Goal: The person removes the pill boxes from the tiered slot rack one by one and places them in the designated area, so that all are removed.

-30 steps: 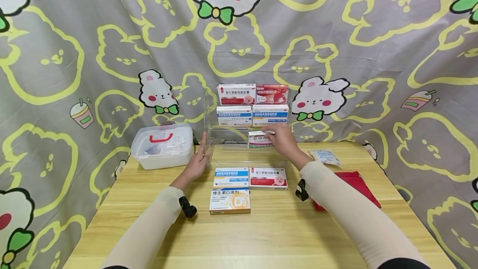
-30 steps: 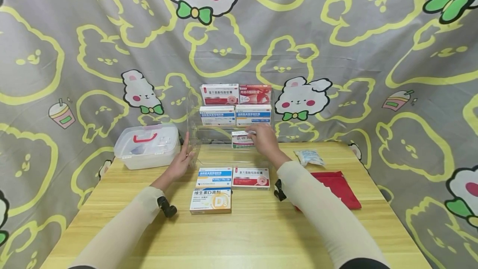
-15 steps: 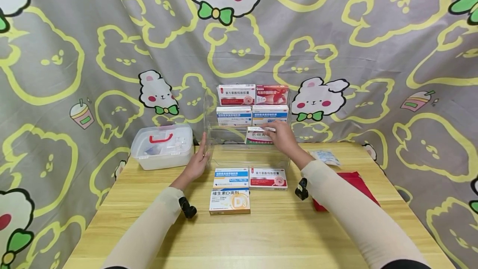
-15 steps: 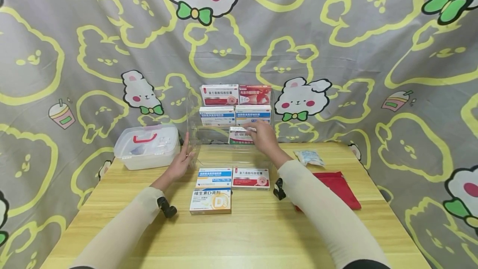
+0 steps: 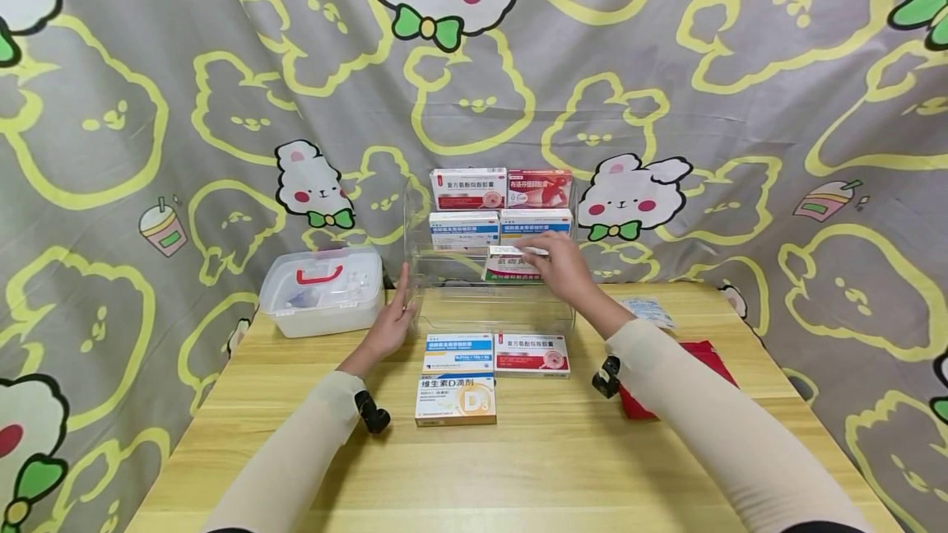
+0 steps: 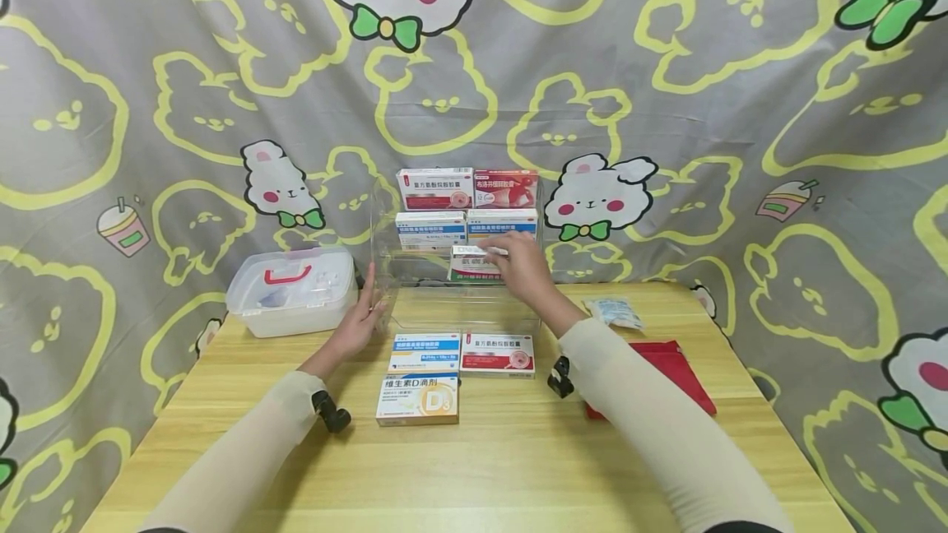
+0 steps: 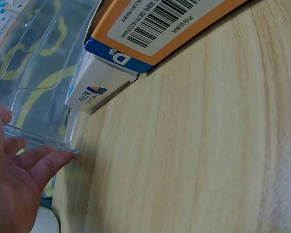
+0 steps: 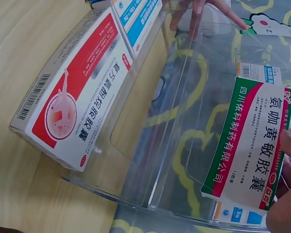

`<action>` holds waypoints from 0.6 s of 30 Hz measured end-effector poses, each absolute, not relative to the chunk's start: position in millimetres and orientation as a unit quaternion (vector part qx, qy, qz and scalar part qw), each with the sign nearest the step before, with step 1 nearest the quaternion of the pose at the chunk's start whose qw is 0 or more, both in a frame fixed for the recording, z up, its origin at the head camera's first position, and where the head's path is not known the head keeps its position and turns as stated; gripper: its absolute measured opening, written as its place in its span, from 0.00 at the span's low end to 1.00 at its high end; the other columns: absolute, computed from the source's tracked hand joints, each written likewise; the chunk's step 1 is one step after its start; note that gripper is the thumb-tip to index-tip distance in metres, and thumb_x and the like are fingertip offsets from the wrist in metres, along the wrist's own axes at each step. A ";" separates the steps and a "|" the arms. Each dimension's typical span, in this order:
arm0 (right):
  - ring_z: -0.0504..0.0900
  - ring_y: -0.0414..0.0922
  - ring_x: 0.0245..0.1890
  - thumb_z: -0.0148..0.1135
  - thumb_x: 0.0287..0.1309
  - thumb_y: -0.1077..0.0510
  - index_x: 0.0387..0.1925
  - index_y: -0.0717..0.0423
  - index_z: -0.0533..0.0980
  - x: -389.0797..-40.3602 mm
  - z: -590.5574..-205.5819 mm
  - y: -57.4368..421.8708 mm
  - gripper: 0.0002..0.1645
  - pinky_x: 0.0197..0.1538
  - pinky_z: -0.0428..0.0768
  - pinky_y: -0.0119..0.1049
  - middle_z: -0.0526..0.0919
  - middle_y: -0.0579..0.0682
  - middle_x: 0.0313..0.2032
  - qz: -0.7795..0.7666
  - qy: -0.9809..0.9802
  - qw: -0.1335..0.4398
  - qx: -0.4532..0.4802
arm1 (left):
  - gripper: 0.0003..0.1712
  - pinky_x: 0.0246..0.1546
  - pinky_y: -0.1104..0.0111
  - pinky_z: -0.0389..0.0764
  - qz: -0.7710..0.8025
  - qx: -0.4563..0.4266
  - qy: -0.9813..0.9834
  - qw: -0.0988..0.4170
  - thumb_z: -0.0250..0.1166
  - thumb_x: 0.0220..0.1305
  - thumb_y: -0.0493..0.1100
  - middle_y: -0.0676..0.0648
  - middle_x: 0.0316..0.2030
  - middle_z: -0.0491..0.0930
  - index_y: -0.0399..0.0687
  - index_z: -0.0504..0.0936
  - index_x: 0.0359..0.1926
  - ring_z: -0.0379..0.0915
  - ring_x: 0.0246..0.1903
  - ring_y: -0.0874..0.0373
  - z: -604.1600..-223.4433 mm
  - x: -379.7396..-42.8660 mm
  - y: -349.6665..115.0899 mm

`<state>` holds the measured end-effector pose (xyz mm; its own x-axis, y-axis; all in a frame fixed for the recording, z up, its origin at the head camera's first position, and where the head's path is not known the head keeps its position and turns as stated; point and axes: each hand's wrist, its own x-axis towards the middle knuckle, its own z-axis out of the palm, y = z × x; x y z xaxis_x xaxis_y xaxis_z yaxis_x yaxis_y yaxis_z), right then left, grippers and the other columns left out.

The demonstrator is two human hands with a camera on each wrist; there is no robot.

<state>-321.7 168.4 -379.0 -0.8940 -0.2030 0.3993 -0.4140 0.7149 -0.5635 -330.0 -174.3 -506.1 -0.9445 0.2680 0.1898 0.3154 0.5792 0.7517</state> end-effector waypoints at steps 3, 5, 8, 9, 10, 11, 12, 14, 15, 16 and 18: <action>0.75 0.55 0.61 0.65 0.70 0.59 0.56 0.50 0.86 -317.6 -375.4 169.1 0.15 0.61 0.76 0.55 0.85 0.53 0.57 0.336 -0.912 0.156 0.178 | 0.48 0.73 0.40 0.57 -0.429 -0.163 -0.888 0.025 0.46 0.83 0.42 0.45 0.83 0.37 0.82 0.21 0.79 0.49 0.77 0.35 -505.4 -329.2 -174.5; 0.75 0.55 0.61 0.65 0.70 0.59 0.55 0.50 0.86 -314.5 -372.7 169.3 0.15 0.60 0.77 0.54 0.85 0.53 0.56 0.335 -0.910 0.158 0.184 | 0.47 0.73 0.40 0.57 -0.428 -0.161 -0.889 0.024 0.46 0.84 0.44 0.45 0.83 0.37 0.82 0.21 0.79 0.49 0.77 0.35 -505.0 -329.0 -174.4; 0.76 0.54 0.58 0.65 0.70 0.59 0.55 0.49 0.86 -310.3 -369.1 169.5 0.15 0.55 0.80 0.53 0.85 0.53 0.54 0.332 -0.909 0.163 0.190 | 0.47 0.73 0.40 0.57 -0.427 -0.159 -0.890 0.023 0.46 0.84 0.45 0.44 0.83 0.38 0.82 0.21 0.78 0.49 0.77 0.35 -504.7 -329.0 -174.3; 0.76 0.54 0.57 0.66 0.69 0.59 0.55 0.49 0.86 -309.1 -367.9 169.6 0.15 0.54 0.80 0.52 0.85 0.53 0.54 0.331 -0.909 0.166 0.192 | 0.47 0.73 0.40 0.57 -0.426 -0.158 -0.891 0.023 0.46 0.84 0.45 0.43 0.82 0.39 0.82 0.20 0.78 0.50 0.77 0.35 -504.7 -329.1 -174.2; 0.76 0.54 0.57 0.66 0.69 0.59 0.55 0.49 0.86 -308.0 -366.9 169.7 0.15 0.54 0.80 0.51 0.85 0.53 0.53 0.330 -0.908 0.169 0.194 | 0.47 0.73 0.40 0.57 -0.425 -0.158 -0.891 0.023 0.46 0.84 0.45 0.42 0.82 0.39 0.82 0.20 0.78 0.50 0.77 0.35 -504.8 -329.2 -174.1; 0.76 0.53 0.56 0.66 0.69 0.59 0.54 0.49 0.87 -307.0 -366.0 169.8 0.15 0.52 0.80 0.51 0.85 0.52 0.52 0.330 -0.907 0.171 0.196 | 0.47 0.73 0.40 0.57 -0.425 -0.158 -0.891 0.022 0.46 0.84 0.45 0.42 0.82 0.40 0.83 0.20 0.78 0.50 0.77 0.35 -504.9 -329.3 -174.0; 0.76 0.53 0.55 0.66 0.69 0.59 0.54 0.49 0.87 -305.8 -365.2 169.8 0.15 0.52 0.80 0.51 0.85 0.52 0.52 0.332 -0.906 0.173 0.199 | 0.47 0.73 0.40 0.57 -0.425 -0.159 -0.891 0.022 0.45 0.84 0.45 0.41 0.82 0.40 0.82 0.20 0.78 0.50 0.77 0.35 -504.9 -329.4 -173.9; 0.76 0.53 0.55 0.67 0.68 0.60 0.53 0.49 0.87 -303.1 -363.6 169.9 0.14 0.51 0.79 0.50 0.85 0.52 0.52 0.336 -0.902 0.174 0.206 | 0.46 0.73 0.40 0.57 -0.426 -0.158 -0.891 0.021 0.45 0.84 0.46 0.41 0.82 0.41 0.83 0.21 0.78 0.50 0.77 0.35 -504.7 -329.3 -173.8; 0.76 0.53 0.55 0.67 0.68 0.60 0.53 0.49 0.87 -301.7 -363.0 169.9 0.14 0.50 0.79 0.50 0.86 0.52 0.52 0.338 -0.901 0.175 0.211 | 0.46 0.73 0.40 0.57 -0.426 -0.158 -0.890 0.021 0.45 0.84 0.45 0.41 0.82 0.41 0.83 0.21 0.78 0.50 0.77 0.35 -504.6 -329.1 -173.8; 0.76 0.53 0.54 0.67 0.68 0.60 0.53 0.49 0.87 -300.1 -362.8 170.0 0.14 0.50 0.78 0.49 0.86 0.52 0.52 0.340 -0.899 0.175 0.215 | 0.46 0.73 0.40 0.57 -0.427 -0.159 -0.890 0.020 0.45 0.84 0.45 0.41 0.82 0.41 0.83 0.21 0.78 0.50 0.77 0.35 -504.5 -329.1 -173.8; 0.76 0.52 0.54 0.67 0.68 0.60 0.53 0.49 0.87 -296.6 -363.0 170.5 0.14 0.50 0.78 0.49 0.86 0.52 0.53 0.340 -0.897 0.174 0.223 | 0.47 0.73 0.40 0.56 -0.430 -0.159 -0.889 0.020 0.45 0.84 0.45 0.42 0.82 0.40 0.83 0.21 0.78 0.49 0.77 0.35 -504.3 -329.1 -173.9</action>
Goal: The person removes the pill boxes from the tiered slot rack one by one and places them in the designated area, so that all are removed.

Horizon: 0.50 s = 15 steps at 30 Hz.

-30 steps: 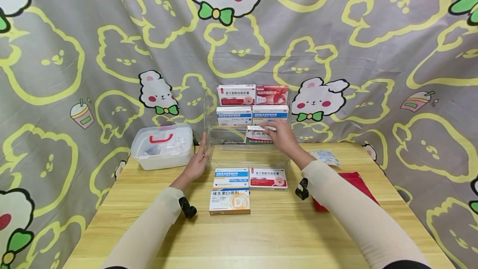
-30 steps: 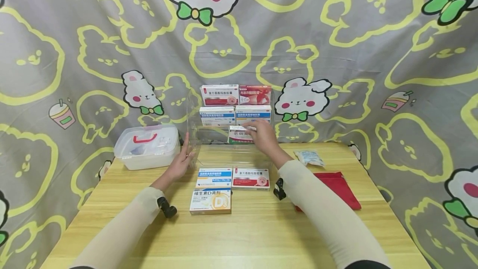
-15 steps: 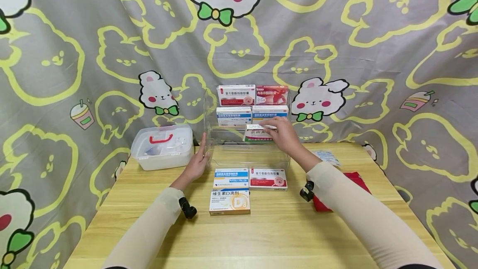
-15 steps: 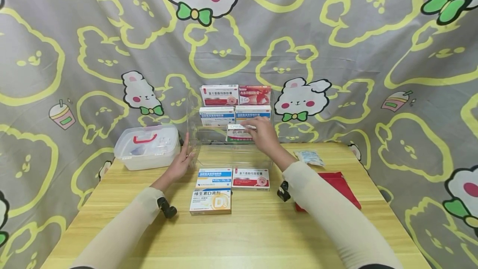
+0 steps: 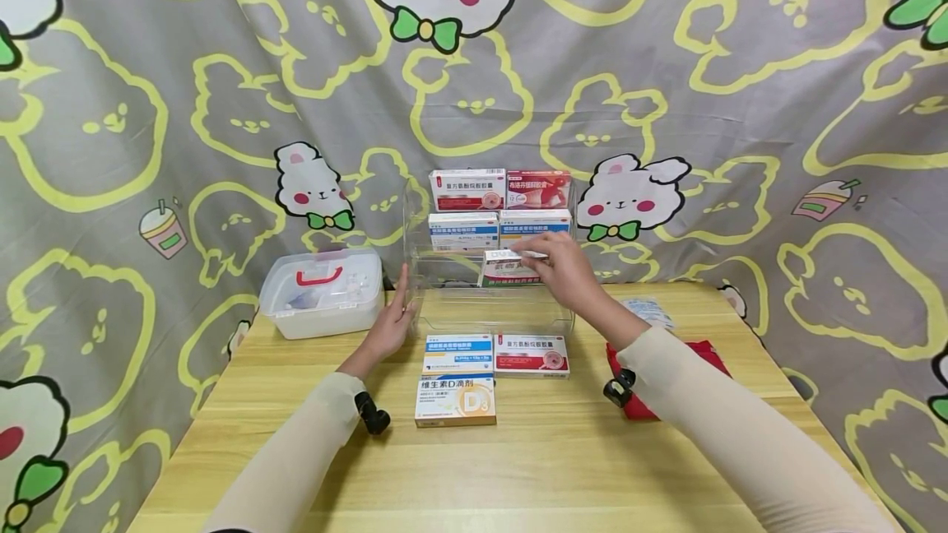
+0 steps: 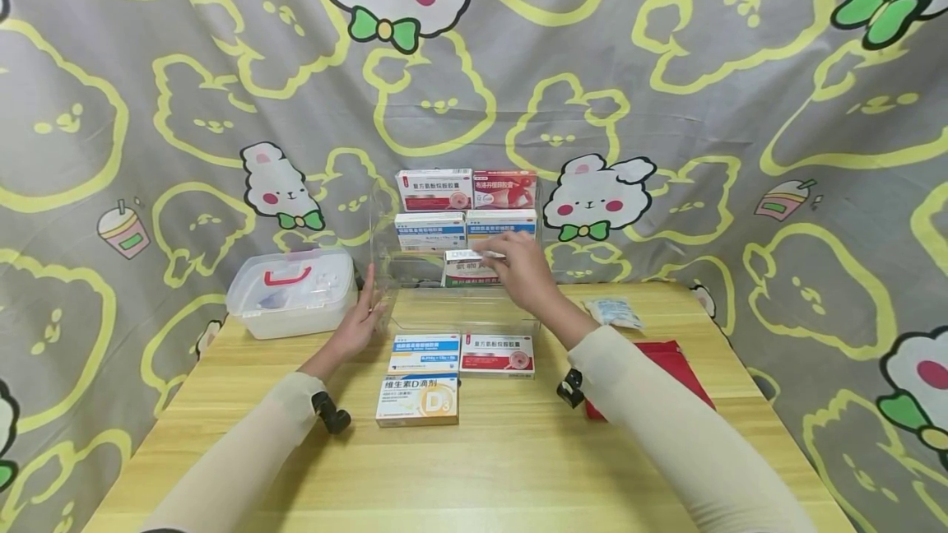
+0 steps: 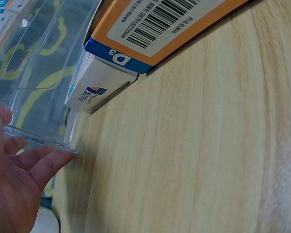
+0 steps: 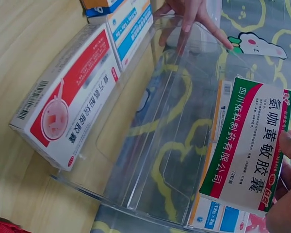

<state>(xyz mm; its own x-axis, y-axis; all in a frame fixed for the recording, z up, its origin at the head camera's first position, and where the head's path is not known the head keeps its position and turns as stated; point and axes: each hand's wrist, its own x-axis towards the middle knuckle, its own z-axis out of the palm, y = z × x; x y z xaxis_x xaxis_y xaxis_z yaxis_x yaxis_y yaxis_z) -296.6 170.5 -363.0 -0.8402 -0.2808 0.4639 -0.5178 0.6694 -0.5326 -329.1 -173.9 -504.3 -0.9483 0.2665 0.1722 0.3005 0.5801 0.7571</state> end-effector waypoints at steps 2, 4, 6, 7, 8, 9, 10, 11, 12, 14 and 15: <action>0.76 0.52 0.53 0.66 0.68 0.60 0.53 0.49 0.87 -292.6 -364.3 171.2 0.14 0.49 0.79 0.48 0.86 0.52 0.52 0.339 -0.897 0.172 0.228 | 0.47 0.73 0.40 0.56 -0.431 -0.158 -0.888 0.019 0.45 0.84 0.45 0.43 0.82 0.39 0.83 0.21 0.78 0.49 0.77 0.36 -504.5 -329.1 -173.9; 0.77 0.51 0.53 0.66 0.69 0.59 0.54 0.48 0.87 -288.5 -366.7 172.1 0.15 0.49 0.81 0.47 0.85 0.51 0.52 0.335 -0.898 0.170 0.229 | 0.47 0.74 0.40 0.56 -0.431 -0.159 -0.888 0.019 0.46 0.84 0.44 0.44 0.83 0.38 0.82 0.21 0.78 0.49 0.77 0.35 -504.6 -329.1 -173.7; 0.77 0.51 0.53 0.66 0.68 0.59 0.54 0.48 0.87 -284.3 -369.4 173.0 0.15 0.48 0.82 0.46 0.86 0.51 0.51 0.333 -0.899 0.167 0.229 | 0.47 0.73 0.40 0.55 -0.431 -0.161 -0.887 0.019 0.46 0.83 0.43 0.44 0.83 0.37 0.80 0.21 0.79 0.49 0.77 0.35 -504.4 -328.9 -173.3; 0.77 0.51 0.53 0.67 0.68 0.59 0.54 0.48 0.87 -282.3 -370.9 173.4 0.15 0.48 0.82 0.46 0.86 0.50 0.51 0.332 -0.900 0.165 0.229 | 0.48 0.73 0.40 0.56 -0.431 -0.162 -0.888 0.021 0.46 0.83 0.42 0.44 0.83 0.37 0.78 0.21 0.79 0.49 0.77 0.35 -504.4 -329.0 -173.1; 0.77 0.50 0.52 0.67 0.68 0.59 0.54 0.48 0.87 -280.6 -372.6 173.9 0.15 0.47 0.81 0.46 0.86 0.50 0.51 0.330 -0.901 0.165 0.229 | 0.48 0.73 0.40 0.56 -0.430 -0.163 -0.888 0.023 0.46 0.83 0.41 0.44 0.83 0.37 0.77 0.22 0.80 0.49 0.77 0.34 -504.3 -329.0 -172.9; 0.77 0.50 0.52 0.67 0.68 0.58 0.54 0.47 0.87 -279.0 -374.4 174.4 0.15 0.47 0.80 0.46 0.86 0.49 0.52 0.328 -0.902 0.164 0.229 | 0.48 0.73 0.40 0.56 -0.430 -0.164 -0.888 0.025 0.47 0.83 0.40 0.44 0.83 0.36 0.76 0.22 0.80 0.49 0.77 0.34 -504.2 -329.0 -172.7; 0.77 0.50 0.51 0.67 0.68 0.58 0.54 0.47 0.87 -277.0 -376.2 174.9 0.15 0.48 0.80 0.47 0.86 0.49 0.52 0.329 -0.901 0.162 0.231 | 0.48 0.73 0.39 0.57 -0.430 -0.165 -0.887 0.027 0.47 0.82 0.39 0.44 0.83 0.36 0.75 0.22 0.80 0.49 0.77 0.34 -504.2 -329.0 -172.5; 0.77 0.50 0.51 0.67 0.68 0.58 0.54 0.47 0.87 -275.2 -377.9 175.3 0.15 0.48 0.79 0.46 0.86 0.49 0.52 0.330 -0.901 0.161 0.232 | 0.49 0.73 0.39 0.57 -0.430 -0.164 -0.887 0.029 0.47 0.82 0.39 0.44 0.83 0.36 0.75 0.23 0.81 0.49 0.76 0.34 -504.3 -329.2 -172.3; 0.77 0.49 0.51 0.67 0.67 0.58 0.54 0.47 0.87 -273.7 -380.0 176.1 0.15 0.48 0.79 0.46 0.86 0.49 0.51 0.328 -0.901 0.161 0.235 | 0.49 0.73 0.39 0.57 -0.430 -0.164 -0.887 0.031 0.48 0.82 0.38 0.45 0.83 0.36 0.75 0.23 0.81 0.49 0.76 0.34 -504.4 -329.3 -172.2; 0.76 0.49 0.50 0.67 0.67 0.58 0.54 0.48 0.87 -270.4 -384.4 177.4 0.15 0.47 0.78 0.46 0.86 0.49 0.50 0.326 -0.900 0.159 0.240 | 0.50 0.72 0.39 0.57 -0.431 -0.165 -0.887 0.033 0.48 0.81 0.38 0.45 0.83 0.36 0.75 0.23 0.81 0.49 0.76 0.34 -504.3 -329.5 -172.1; 0.76 0.49 0.50 0.67 0.67 0.59 0.54 0.48 0.87 -268.7 -386.8 178.1 0.15 0.47 0.78 0.46 0.86 0.49 0.49 0.326 -0.900 0.158 0.241 | 0.50 0.72 0.39 0.57 -0.432 -0.165 -0.886 0.033 0.49 0.81 0.38 0.45 0.83 0.36 0.75 0.23 0.81 0.49 0.76 0.34 -504.3 -329.5 -172.1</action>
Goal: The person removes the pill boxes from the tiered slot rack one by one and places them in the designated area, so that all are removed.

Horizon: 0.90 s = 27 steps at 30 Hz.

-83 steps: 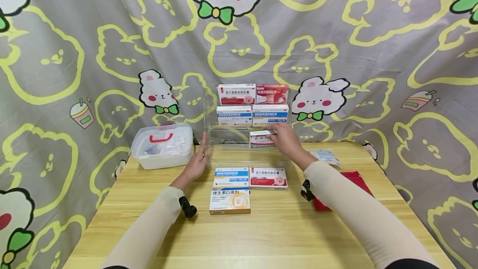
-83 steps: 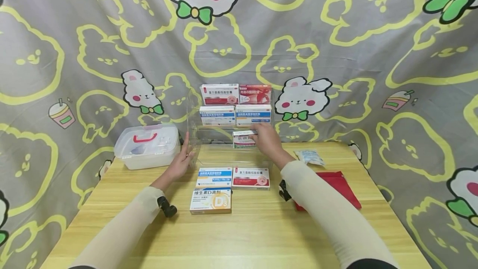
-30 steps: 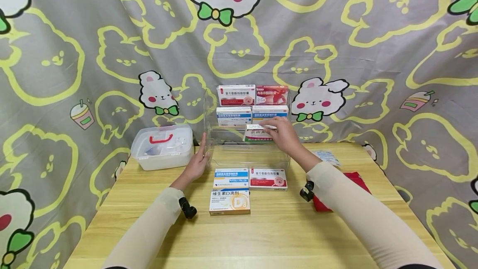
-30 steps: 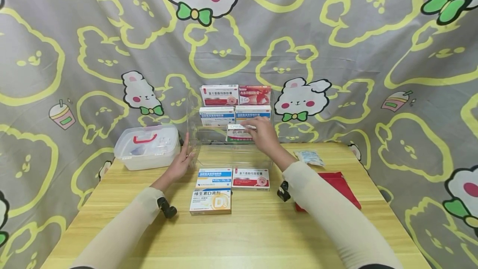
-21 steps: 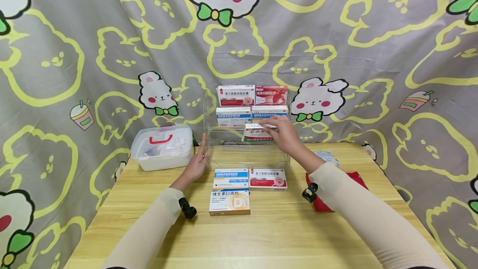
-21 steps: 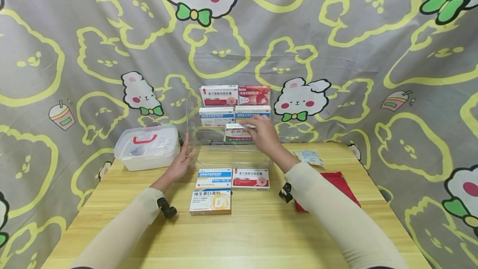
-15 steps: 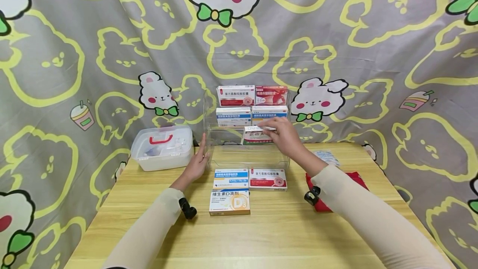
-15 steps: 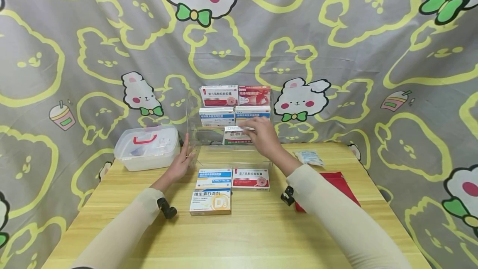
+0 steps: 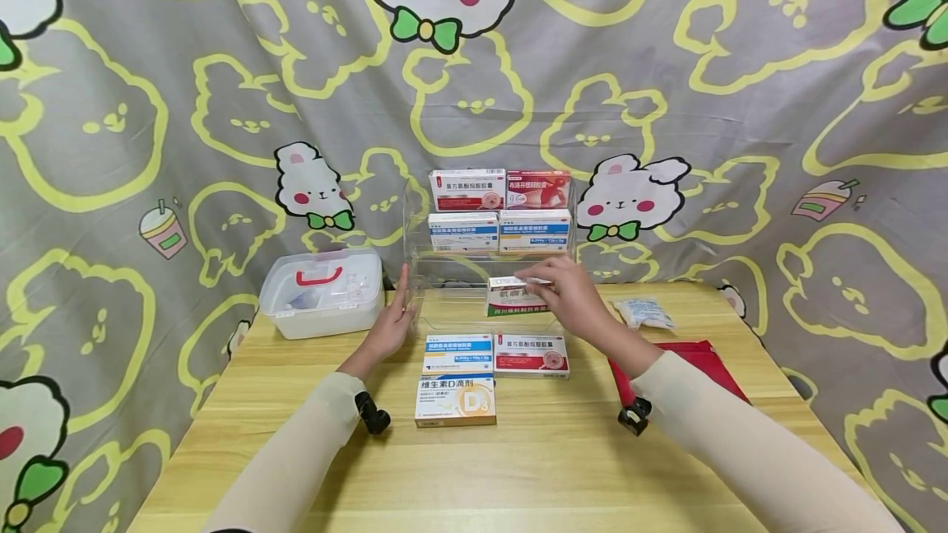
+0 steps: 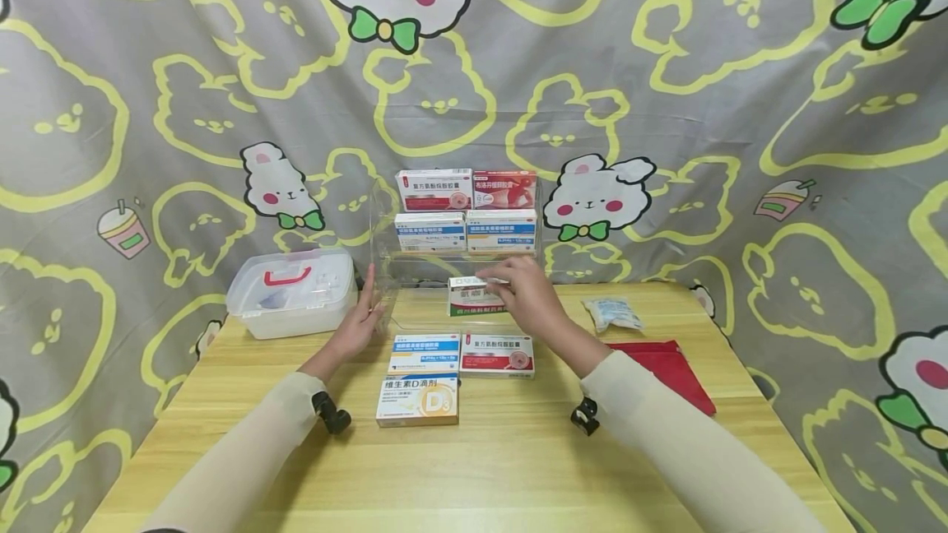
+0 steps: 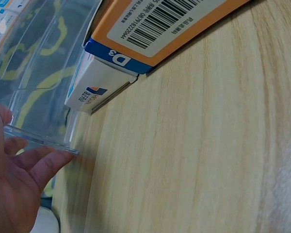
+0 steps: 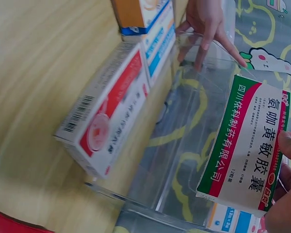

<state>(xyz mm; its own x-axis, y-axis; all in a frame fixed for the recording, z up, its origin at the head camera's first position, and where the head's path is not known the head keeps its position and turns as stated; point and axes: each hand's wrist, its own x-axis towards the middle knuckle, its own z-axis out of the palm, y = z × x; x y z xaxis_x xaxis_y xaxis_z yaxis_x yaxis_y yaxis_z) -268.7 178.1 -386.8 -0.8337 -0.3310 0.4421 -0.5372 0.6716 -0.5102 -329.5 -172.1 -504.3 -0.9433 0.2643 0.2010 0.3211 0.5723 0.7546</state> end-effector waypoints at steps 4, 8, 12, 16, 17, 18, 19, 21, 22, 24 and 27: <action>0.77 0.49 0.48 0.68 0.67 0.59 0.53 0.48 0.87 -261.4 -396.6 180.9 0.15 0.46 0.77 0.46 0.86 0.49 0.46 0.320 -0.903 0.155 0.243 | 0.50 0.72 0.39 0.57 -0.435 -0.164 -0.885 0.033 0.48 0.82 0.39 0.45 0.83 0.36 0.77 0.23 0.80 0.49 0.76 0.33 -504.4 -329.2 -172.1; 0.77 0.47 0.45 0.68 0.66 0.59 0.53 0.48 0.87 -254.0 -408.3 184.1 0.15 0.46 0.78 0.45 0.86 0.48 0.44 0.315 -0.910 0.138 0.234 | 0.50 0.72 0.39 0.57 -0.435 -0.163 -0.885 0.032 0.48 0.82 0.39 0.44 0.83 0.36 0.78 0.23 0.80 0.49 0.76 0.33 -504.6 -328.8 -172.1; 0.78 0.47 0.46 0.68 0.67 0.60 0.53 0.49 0.87 -247.3 -422.6 188.3 0.15 0.47 0.81 0.46 0.86 0.48 0.45 0.306 -0.916 0.120 0.232 | 0.51 0.72 0.38 0.57 -0.434 -0.166 -0.885 0.034 0.48 0.81 0.38 0.43 0.82 0.37 0.79 0.22 0.79 0.51 0.75 0.32 -505.1 -328.9 -172.5; 0.80 0.48 0.47 0.68 0.66 0.61 0.52 0.51 0.87 -242.3 -438.0 192.1 0.14 0.48 0.83 0.47 0.86 0.47 0.43 0.297 -0.917 0.113 0.241 | 0.51 0.71 0.38 0.59 -0.435 -0.167 -0.884 0.035 0.48 0.81 0.38 0.43 0.82 0.37 0.79 0.22 0.79 0.51 0.75 0.31 -505.9 -329.4 -172.8; 0.80 0.48 0.46 0.68 0.66 0.61 0.51 0.50 0.88 -241.4 -441.9 192.9 0.14 0.48 0.83 0.47 0.86 0.47 0.42 0.295 -0.918 0.112 0.241 | 0.51 0.71 0.38 0.59 -0.435 -0.166 -0.884 0.035 0.48 0.81 0.38 0.43 0.82 0.38 0.80 0.22 0.79 0.51 0.75 0.32 -506.3 -329.7 -172.9; 0.80 0.48 0.46 0.68 0.66 0.61 0.51 0.50 0.88 -240.7 -445.7 193.5 0.13 0.48 0.83 0.47 0.86 0.47 0.42 0.292 -0.919 0.110 0.241 | 0.51 0.71 0.38 0.59 -0.436 -0.165 -0.884 0.034 0.48 0.81 0.38 0.43 0.82 0.38 0.81 0.22 0.79 0.51 0.75 0.32 -506.5 -329.8 -172.9; 0.80 0.48 0.46 0.68 0.66 0.61 0.51 0.50 0.88 -240.0 -449.4 194.1 0.13 0.48 0.83 0.47 0.86 0.46 0.42 0.290 -0.920 0.106 0.240 | 0.51 0.71 0.38 0.59 -0.437 -0.164 -0.884 0.032 0.48 0.82 0.39 0.44 0.82 0.38 0.82 0.22 0.79 0.51 0.75 0.32 -506.7 -330.0 -173.0; 0.81 0.48 0.47 0.68 0.66 0.60 0.51 0.50 0.88 -238.7 -456.2 195.0 0.13 0.50 0.83 0.47 0.86 0.47 0.43 0.287 -0.922 0.098 0.239 | 0.50 0.71 0.38 0.59 -0.438 -0.163 -0.883 0.030 0.48 0.82 0.39 0.45 0.83 0.38 0.84 0.23 0.79 0.51 0.76 0.33 -507.2 -330.4 -173.5; 0.81 0.48 0.48 0.68 0.67 0.60 0.51 0.50 0.88 -238.1 -459.5 195.3 0.13 0.51 0.83 0.47 0.87 0.47 0.44 0.285 -0.923 0.093 0.240 | 0.50 0.71 0.38 0.59 -0.438 -0.162 -0.884 0.030 0.48 0.82 0.40 0.45 0.83 0.38 0.84 0.23 0.78 0.51 0.76 0.34 -507.4 -330.6 -173.6; 0.82 0.49 0.50 0.67 0.67 0.60 0.51 0.51 0.87 -237.5 -465.2 195.7 0.13 0.53 0.83 0.48 0.88 0.48 0.45 0.284 -0.924 0.086 0.242 | 0.50 0.72 0.38 0.58 -0.440 -0.161 -0.883 0.028 0.48 0.82 0.40 0.46 0.83 0.38 0.85 0.23 0.78 0.50 0.76 0.34 -507.4 -330.6 -173.7; 0.82 0.50 0.50 0.67 0.67 0.59 0.50 0.51 0.87 -237.0 -473.1 196.0 0.12 0.55 0.82 0.50 0.88 0.47 0.46 0.283 -0.923 0.079 0.249 | 0.50 0.72 0.38 0.58 -0.439 -0.162 -0.883 0.029 0.47 0.82 0.40 0.45 0.82 0.38 0.85 0.23 0.78 0.50 0.76 0.34 -507.7 -330.9 -173.9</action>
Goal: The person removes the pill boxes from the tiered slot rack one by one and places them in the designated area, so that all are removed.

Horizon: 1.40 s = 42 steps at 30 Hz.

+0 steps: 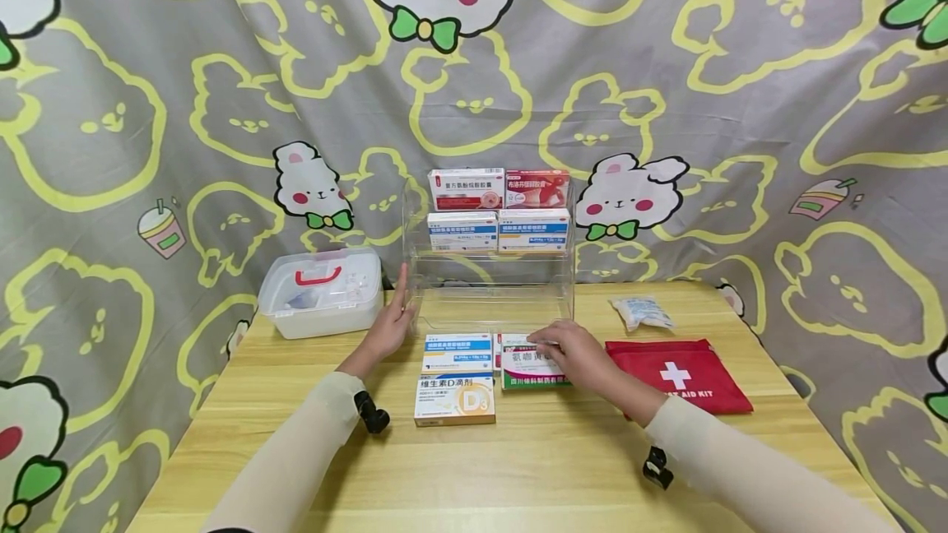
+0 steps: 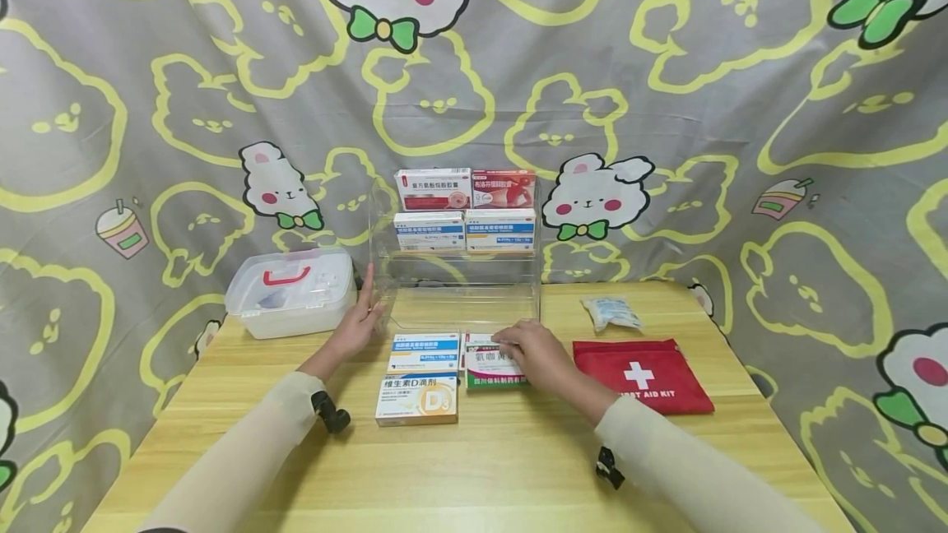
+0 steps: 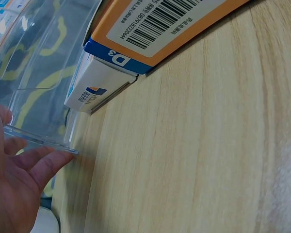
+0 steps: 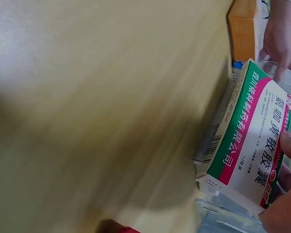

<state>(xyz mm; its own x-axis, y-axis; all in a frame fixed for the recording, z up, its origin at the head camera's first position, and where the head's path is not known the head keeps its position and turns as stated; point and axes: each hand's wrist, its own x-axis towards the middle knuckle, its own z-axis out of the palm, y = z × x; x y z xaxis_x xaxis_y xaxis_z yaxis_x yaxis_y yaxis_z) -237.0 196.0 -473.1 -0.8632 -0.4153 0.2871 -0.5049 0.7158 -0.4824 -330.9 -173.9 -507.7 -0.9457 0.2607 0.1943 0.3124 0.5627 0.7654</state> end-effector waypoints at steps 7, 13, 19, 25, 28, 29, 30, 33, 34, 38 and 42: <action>0.85 0.50 0.49 0.66 0.68 0.61 0.50 0.53 0.87 -237.6 -488.5 193.8 0.12 0.65 0.75 0.55 0.90 0.48 0.45 0.285 -0.925 0.060 0.245 | 0.50 0.72 0.38 0.58 -0.439 -0.161 -0.883 0.031 0.48 0.82 0.40 0.45 0.82 0.38 0.85 0.23 0.78 0.50 0.76 0.34 -507.3 -330.3 -173.5; 0.83 0.47 0.48 0.63 0.71 0.60 0.50 0.51 0.87 -235.5 -494.8 190.4 0.12 0.53 0.81 0.48 0.89 0.47 0.45 0.280 -0.933 0.039 0.222 | 0.51 0.72 0.39 0.58 -0.437 -0.158 -0.885 0.028 0.48 0.82 0.39 0.45 0.82 0.38 0.84 0.22 0.78 0.50 0.76 0.34 -505.5 -328.4 -172.8; 0.80 0.43 0.44 0.63 0.71 0.59 0.49 0.47 0.87 -231.2 -499.6 191.2 0.11 0.48 0.80 0.45 0.88 0.43 0.42 0.279 -0.934 0.043 0.220 | 0.51 0.72 0.39 0.58 -0.438 -0.156 -0.885 0.021 0.48 0.82 0.39 0.44 0.82 0.37 0.84 0.21 0.78 0.50 0.76 0.34 -504.2 -327.3 -172.2; 0.81 0.44 0.47 0.66 0.69 0.57 0.49 0.48 0.87 -223.9 -502.5 192.7 0.11 0.56 0.80 0.50 0.86 0.43 0.44 0.292 -0.928 0.046 0.226 | 0.51 0.72 0.39 0.58 -0.442 -0.153 -0.884 0.022 0.48 0.82 0.39 0.45 0.83 0.37 0.85 0.21 0.78 0.49 0.77 0.35 -504.6 -327.6 -172.5; 0.82 0.46 0.49 0.67 0.68 0.58 0.49 0.49 0.87 -221.5 -504.1 193.4 0.10 0.65 0.76 0.55 0.86 0.44 0.45 0.297 -0.925 0.051 0.234 | 0.51 0.72 0.39 0.58 -0.443 -0.156 -0.882 0.021 0.47 0.82 0.39 0.45 0.83 0.37 0.86 0.21 0.77 0.49 0.77 0.35 -504.9 -328.3 -172.9; 0.82 0.47 0.49 0.67 0.68 0.58 0.48 0.49 0.87 -221.1 -504.6 193.6 0.10 0.68 0.73 0.57 0.86 0.44 0.44 0.298 -0.923 0.054 0.237 | 0.51 0.72 0.40 0.58 -0.444 -0.156 -0.882 0.020 0.47 0.82 0.39 0.46 0.83 0.37 0.87 0.21 0.77 0.50 0.77 0.36 -505.1 -328.6 -172.8; 0.82 0.47 0.49 0.68 0.67 0.59 0.47 0.50 0.87 -220.7 -505.1 193.8 0.09 0.70 0.70 0.58 0.85 0.45 0.44 0.299 -0.922 0.057 0.239 | 0.51 0.72 0.40 0.58 -0.445 -0.157 -0.882 0.020 0.47 0.82 0.39 0.46 0.83 0.37 0.87 0.21 0.77 0.50 0.77 0.36 -505.3 -328.9 -173.0; 0.82 0.47 0.47 0.69 0.65 0.58 0.44 0.49 0.88 -220.2 -506.6 194.2 0.07 0.74 0.61 0.62 0.84 0.44 0.42 0.302 -0.920 0.061 0.244 | 0.51 0.72 0.40 0.58 -0.445 -0.161 -0.881 0.020 0.47 0.82 0.38 0.45 0.83 0.37 0.86 0.22 0.77 0.50 0.77 0.36 -506.1 -329.9 -173.6; 0.82 0.47 0.47 0.70 0.65 0.58 0.43 0.49 0.88 -220.1 -507.0 194.2 0.07 0.74 0.60 0.62 0.84 0.44 0.41 0.303 -0.919 0.062 0.244 | 0.50 0.72 0.40 0.58 -0.445 -0.160 -0.881 0.021 0.47 0.83 0.39 0.45 0.83 0.37 0.86 0.22 0.77 0.50 0.77 0.36 -506.4 -330.2 -173.7; 0.82 0.46 0.46 0.72 0.62 0.58 0.40 0.47 0.89 -219.4 -507.7 194.4 0.05 0.74 0.60 0.62 0.82 0.42 0.40 0.308 -0.918 0.058 0.245 | 0.50 0.72 0.40 0.58 -0.442 -0.160 -0.882 0.022 0.47 0.83 0.39 0.45 0.83 0.38 0.86 0.22 0.78 0.50 0.77 0.36 -507.0 -330.5 -173.8; 0.80 0.47 0.49 0.73 0.62 0.57 0.44 0.48 0.88 -218.8 -506.2 196.0 0.09 0.68 0.71 0.60 0.83 0.45 0.43 0.311 -0.917 0.041 0.245 | 0.50 0.72 0.40 0.59 -0.442 -0.160 -0.883 0.022 0.47 0.83 0.39 0.44 0.82 0.39 0.86 0.22 0.77 0.50 0.77 0.36 -506.9 -330.0 -173.6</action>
<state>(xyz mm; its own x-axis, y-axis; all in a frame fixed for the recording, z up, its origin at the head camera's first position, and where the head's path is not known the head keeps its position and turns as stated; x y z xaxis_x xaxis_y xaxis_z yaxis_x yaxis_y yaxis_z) -218.8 196.0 -506.2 -0.8762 -0.4249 0.2275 -0.4756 0.6859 -0.5507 -330.0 -173.6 -506.9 -0.9480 0.2621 0.1804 0.3016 0.5588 0.7725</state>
